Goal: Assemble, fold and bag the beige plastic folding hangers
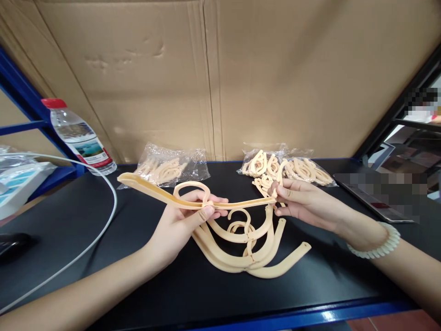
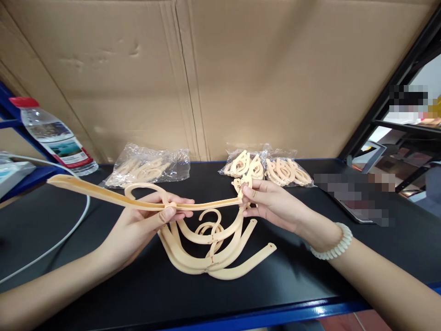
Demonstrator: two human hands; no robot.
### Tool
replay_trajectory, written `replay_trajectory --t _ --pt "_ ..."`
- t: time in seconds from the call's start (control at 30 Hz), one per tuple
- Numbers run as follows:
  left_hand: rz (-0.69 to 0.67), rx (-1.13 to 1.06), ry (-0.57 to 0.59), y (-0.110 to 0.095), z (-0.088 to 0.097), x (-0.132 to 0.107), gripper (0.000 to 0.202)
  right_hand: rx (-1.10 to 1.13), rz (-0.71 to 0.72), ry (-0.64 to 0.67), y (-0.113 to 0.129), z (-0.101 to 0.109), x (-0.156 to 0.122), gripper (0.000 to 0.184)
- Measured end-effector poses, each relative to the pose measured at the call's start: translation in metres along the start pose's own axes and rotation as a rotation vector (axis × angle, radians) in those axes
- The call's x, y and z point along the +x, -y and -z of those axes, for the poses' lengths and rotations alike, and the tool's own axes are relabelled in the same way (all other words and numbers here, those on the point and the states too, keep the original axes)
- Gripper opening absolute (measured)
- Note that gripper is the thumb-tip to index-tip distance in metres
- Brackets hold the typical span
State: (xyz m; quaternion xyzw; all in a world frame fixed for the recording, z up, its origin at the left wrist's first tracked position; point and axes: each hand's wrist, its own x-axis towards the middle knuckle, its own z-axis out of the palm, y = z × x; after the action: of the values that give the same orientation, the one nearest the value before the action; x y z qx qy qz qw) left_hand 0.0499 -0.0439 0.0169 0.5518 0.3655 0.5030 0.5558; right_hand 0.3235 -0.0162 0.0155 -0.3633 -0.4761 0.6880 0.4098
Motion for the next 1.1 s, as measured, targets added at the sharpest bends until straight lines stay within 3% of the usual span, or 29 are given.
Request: replay_trajectory --t 0.27,0.7,1.1 --pt "0.008 0.011 -0.032 0.001 -0.001 -0.002 0.017 0.054 -0.094 0.120 0.004 -0.001 -0.003 0.022" --pt "-0.037 0.068 -0.037 0.002 -0.001 -0.002 0.016 0.018 -0.081 0.049 0.002 -0.003 -0.004 0.015" --pt "-0.088 0.119 -0.052 0.003 -0.003 -0.002 0.015 -0.003 -0.056 -0.008 -0.003 -0.010 -0.005 0.022"
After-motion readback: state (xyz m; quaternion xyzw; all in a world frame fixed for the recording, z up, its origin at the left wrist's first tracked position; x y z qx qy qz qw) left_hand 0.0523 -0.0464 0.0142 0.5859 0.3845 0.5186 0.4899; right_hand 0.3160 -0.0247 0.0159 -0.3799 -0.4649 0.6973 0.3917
